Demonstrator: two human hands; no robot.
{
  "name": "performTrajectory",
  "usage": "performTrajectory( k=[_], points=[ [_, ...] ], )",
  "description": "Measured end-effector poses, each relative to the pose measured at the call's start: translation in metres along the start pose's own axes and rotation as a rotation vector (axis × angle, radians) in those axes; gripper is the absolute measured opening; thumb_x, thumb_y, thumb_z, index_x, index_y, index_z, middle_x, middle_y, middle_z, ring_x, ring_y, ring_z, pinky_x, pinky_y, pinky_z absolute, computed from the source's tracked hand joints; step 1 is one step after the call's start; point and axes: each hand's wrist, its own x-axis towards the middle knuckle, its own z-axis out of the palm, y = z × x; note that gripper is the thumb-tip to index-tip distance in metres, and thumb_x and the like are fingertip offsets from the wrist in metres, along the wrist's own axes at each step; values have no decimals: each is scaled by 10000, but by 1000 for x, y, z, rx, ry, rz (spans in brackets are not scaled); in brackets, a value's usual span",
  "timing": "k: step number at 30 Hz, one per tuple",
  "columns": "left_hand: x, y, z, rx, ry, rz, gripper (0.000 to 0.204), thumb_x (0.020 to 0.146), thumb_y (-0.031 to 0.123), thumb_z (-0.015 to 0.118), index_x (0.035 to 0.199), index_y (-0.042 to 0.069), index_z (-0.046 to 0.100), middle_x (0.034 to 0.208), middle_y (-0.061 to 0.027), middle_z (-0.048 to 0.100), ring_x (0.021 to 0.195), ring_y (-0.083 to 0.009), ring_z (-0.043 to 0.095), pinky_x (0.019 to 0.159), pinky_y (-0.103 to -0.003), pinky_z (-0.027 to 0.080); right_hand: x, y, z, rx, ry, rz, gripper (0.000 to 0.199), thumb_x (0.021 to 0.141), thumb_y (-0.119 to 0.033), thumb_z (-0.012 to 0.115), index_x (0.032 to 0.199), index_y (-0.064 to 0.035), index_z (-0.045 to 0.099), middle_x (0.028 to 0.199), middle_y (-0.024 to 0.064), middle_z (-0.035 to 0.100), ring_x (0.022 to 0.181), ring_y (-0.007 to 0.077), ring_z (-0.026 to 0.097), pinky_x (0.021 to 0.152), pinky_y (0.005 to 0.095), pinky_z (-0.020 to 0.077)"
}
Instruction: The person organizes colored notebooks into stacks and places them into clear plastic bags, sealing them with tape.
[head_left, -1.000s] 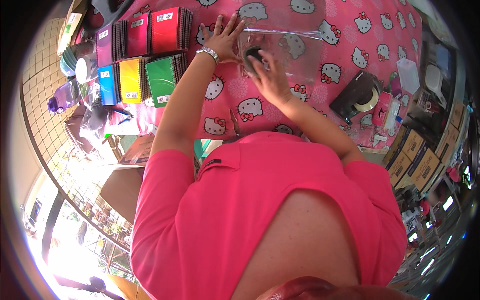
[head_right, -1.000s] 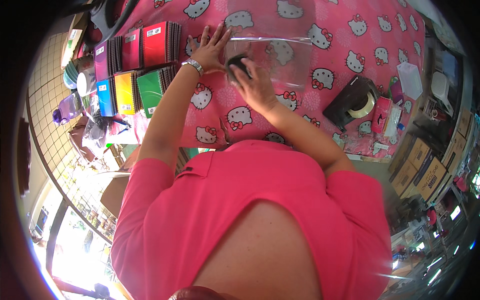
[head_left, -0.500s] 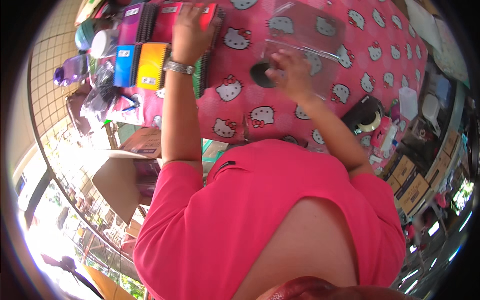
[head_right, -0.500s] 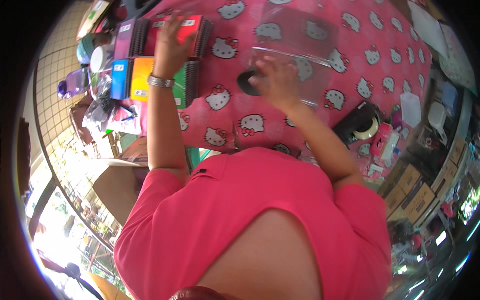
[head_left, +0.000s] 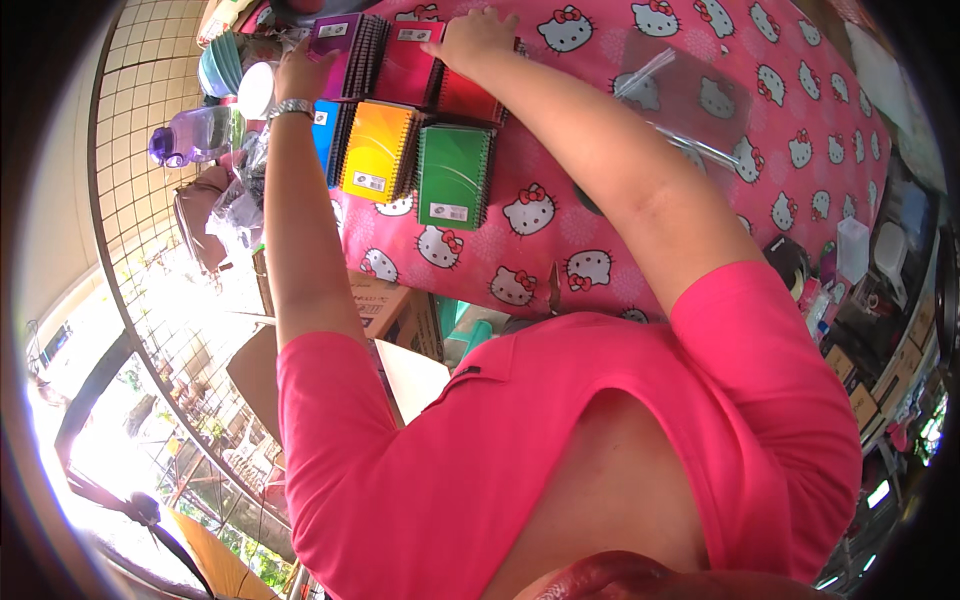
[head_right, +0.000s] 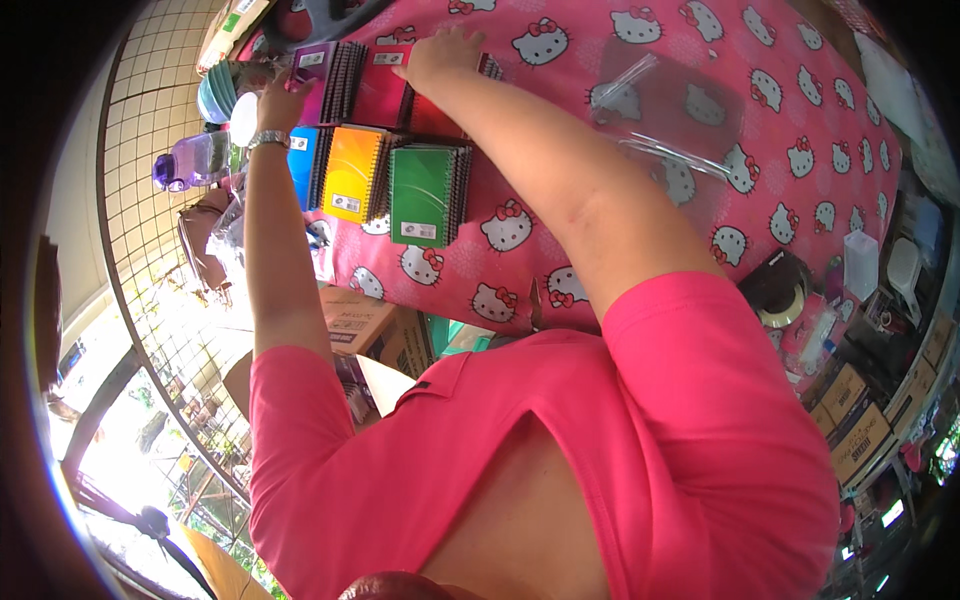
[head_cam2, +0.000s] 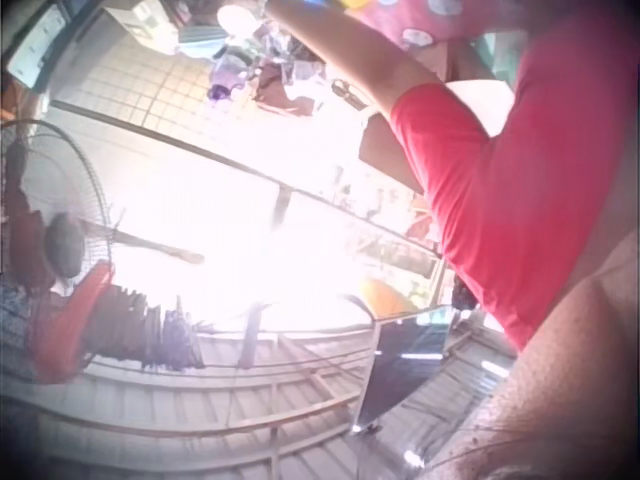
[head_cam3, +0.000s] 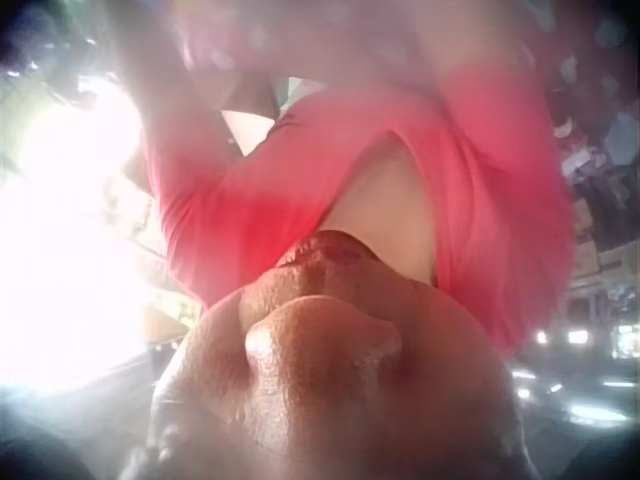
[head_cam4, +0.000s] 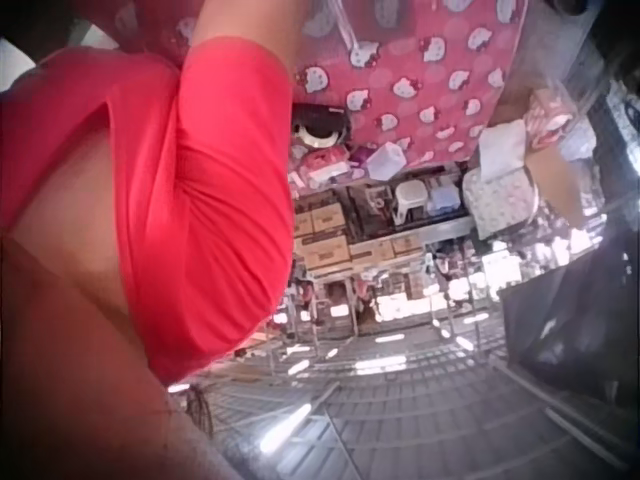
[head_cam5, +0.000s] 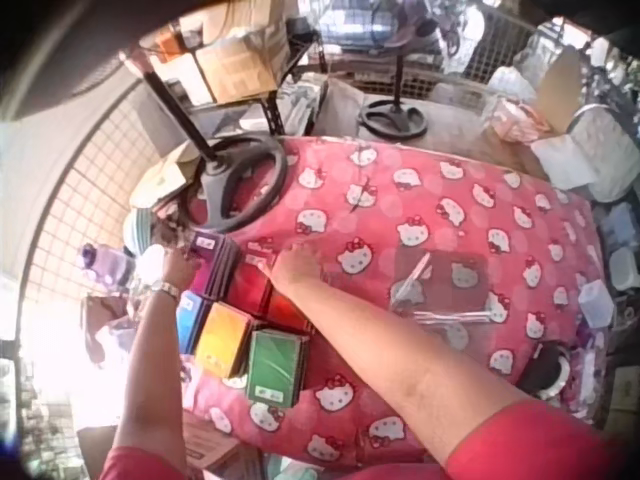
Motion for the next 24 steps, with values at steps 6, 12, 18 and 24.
performTrajectory(
  k=[6, 12, 18, 24],
  points=[
    [1, -5, 3, -145, -85, -105, 785, 685, 529, 721, 1274, 49, 526, 1123, -207, 612, 1055, -341, 582, 911, -414, 457, 3, -25, 13, -13, 294, -96, 294, 865, -233, 507, 1099, -109, 636, 1054, 88, 654, 1162, 285, 496, 1001, 549, 310],
    [13, 0, -3, -297, -171, -103, 645, 649, 396, 793, 1123, 2, 604, 955, -130, 683, 888, -271, 655, 799, -367, 511, -3, 4, 2, 863, 465, -137, 330, 651, -185, 759, 880, 5, 617, 772, 182, 656, 773, 299, 658, 733, 392, 510],
    [24, -22, 13, -232, -146, -129, 733, 629, 452, 787, 1187, 24, 581, 1103, -183, 639, 1061, -305, 594, 916, -396, 464, -58, 38, 48, 462, 751, 215, 752, 637, -379, 820, 1143, 68, 488, 1127, 217, 501, 971, 318, 558, 849, 400, 470],
    [26, -21, 19, -223, -149, -129, 845, 592, 507, 786, 1256, 47, 539, 1234, -231, 553, 1144, -362, 533, 975, -428, 419, -65, 8, 32, 635, 361, 503, 645, 668, -306, 809, 1082, 45, 460, 1094, 213, 503, 1018, 370, 535, 871, 420, 468]
  ],
)
